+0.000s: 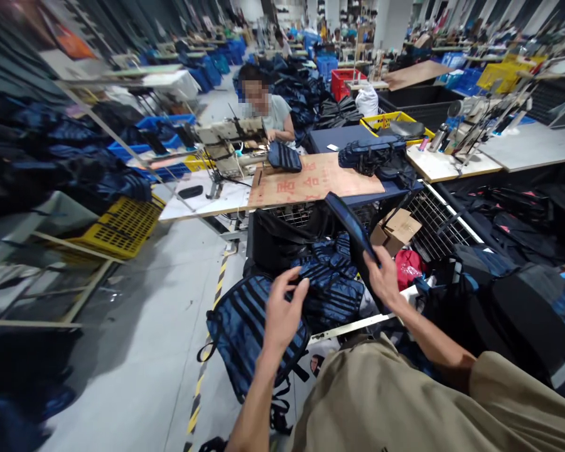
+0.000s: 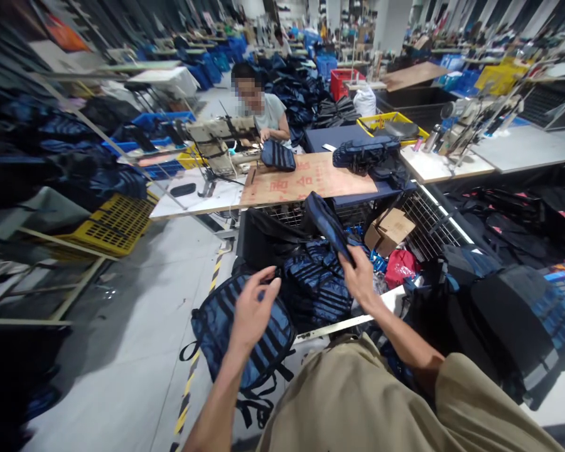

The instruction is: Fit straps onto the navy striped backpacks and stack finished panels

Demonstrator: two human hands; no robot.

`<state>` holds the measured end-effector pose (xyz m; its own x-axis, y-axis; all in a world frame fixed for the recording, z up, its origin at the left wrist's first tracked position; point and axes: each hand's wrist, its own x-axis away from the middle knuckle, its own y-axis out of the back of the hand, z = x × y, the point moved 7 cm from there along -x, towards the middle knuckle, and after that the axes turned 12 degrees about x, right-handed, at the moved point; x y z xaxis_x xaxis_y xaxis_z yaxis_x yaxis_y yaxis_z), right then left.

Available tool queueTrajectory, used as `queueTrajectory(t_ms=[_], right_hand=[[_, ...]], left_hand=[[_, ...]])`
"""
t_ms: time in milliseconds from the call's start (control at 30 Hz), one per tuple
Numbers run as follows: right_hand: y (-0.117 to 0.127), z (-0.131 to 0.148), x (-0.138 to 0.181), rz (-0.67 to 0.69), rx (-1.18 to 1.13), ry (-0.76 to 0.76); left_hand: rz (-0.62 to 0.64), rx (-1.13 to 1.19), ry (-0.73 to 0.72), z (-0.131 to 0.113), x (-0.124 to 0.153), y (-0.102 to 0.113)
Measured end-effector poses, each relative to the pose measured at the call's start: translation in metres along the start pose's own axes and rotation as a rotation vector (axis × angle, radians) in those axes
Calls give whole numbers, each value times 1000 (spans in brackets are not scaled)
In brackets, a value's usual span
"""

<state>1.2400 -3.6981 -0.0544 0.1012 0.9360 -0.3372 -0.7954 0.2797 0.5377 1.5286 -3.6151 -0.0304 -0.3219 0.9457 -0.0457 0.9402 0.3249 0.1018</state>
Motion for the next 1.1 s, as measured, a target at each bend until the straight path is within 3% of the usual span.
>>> queueTrajectory(t_ms=[67, 133, 200, 267, 333, 433, 500, 567, 667, 733, 800, 933, 1100], right_hand=[[-20, 16, 40, 28, -15, 120], [-41, 21, 81, 148, -31, 207], [-55, 12, 111, 310, -53, 202], [-59, -1, 123, 480, -92, 165], [-47, -14, 109, 535, -135, 119], [-3, -16, 52, 308, -129, 111], [22, 2, 15, 220, -82, 252], [30, 28, -9, 331, -30, 458], [22, 47, -17, 711, 50, 625], [15, 42, -10, 984, 67, 569], [11, 32, 0, 1164, 36, 432], [0, 14, 14, 1253, -4, 244], [-3, 35, 25, 1298, -74, 219]], left_hand=[[94, 305, 130, -3, -2, -39], [103, 497, 188, -9, -6, -62], [107, 533, 189, -14, -7, -74], [194, 491, 200, -15, -3, -86], [279, 424, 216, -14, 6, -97], [370, 352, 237, -14, 23, -112], [445, 338, 271, -20, 36, -121], [542, 312, 319, -29, 50, -124], [676, 222, 340, -46, 67, -114], [692, 104, 290, -53, 74, -93], [640, -41, 235, -50, 78, -66], [511, -281, 58, -27, 73, -18], [125, -621, -631, -50, 49, 26]])
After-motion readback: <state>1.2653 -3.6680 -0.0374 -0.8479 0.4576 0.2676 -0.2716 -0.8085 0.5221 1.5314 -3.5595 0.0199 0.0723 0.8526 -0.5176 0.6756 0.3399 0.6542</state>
